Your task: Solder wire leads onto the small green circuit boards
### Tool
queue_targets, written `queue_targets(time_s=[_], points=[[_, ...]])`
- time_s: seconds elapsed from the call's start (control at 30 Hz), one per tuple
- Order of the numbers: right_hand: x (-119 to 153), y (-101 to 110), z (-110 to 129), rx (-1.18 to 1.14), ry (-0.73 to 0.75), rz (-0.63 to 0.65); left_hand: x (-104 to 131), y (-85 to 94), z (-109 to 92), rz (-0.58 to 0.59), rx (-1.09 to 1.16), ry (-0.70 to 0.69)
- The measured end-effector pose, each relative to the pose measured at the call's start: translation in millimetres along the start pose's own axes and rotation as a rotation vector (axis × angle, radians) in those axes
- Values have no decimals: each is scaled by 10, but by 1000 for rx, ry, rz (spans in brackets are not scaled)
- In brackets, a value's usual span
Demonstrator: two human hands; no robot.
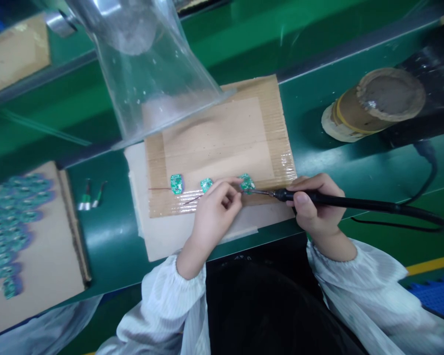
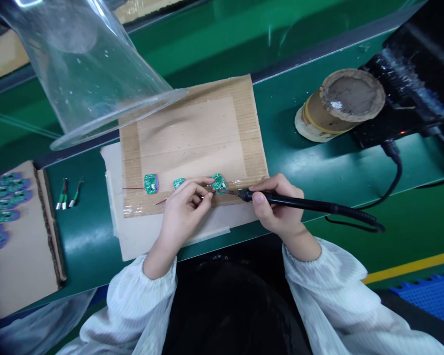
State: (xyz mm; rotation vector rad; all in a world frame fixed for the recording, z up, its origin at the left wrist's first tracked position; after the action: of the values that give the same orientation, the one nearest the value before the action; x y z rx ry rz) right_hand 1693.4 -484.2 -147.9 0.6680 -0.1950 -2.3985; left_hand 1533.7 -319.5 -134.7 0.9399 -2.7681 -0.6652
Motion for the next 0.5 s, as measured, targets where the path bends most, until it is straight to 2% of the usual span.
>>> queue_targets(time_s=[0.2,0.4,0.47,0.5], points=[[-6,-12,10,-7,-18,-23,-7,-4,-4,-4,-4,2],[-85,32,89,-129,-22,-209,0,-9,29,4,19,-3],[-123,25,115,-162,-36,-185,0,-9,37,12,24,-19],[-148,3,135,-153,-39,-131,-2,-10,36,18,24,-32]])
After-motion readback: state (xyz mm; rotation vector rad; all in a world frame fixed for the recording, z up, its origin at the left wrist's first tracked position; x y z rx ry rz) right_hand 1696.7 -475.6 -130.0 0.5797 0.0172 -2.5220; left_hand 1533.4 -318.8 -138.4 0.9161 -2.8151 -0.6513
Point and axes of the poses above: each hand's wrist, its own x-axis away from the middle knuckle, its own y-axis out of the back of the hand, z = x × y, the point moved 5 cm from there along -x, towards the middle knuckle, and after that the axes turned 5 degrees about x, right-handed, at the moved point
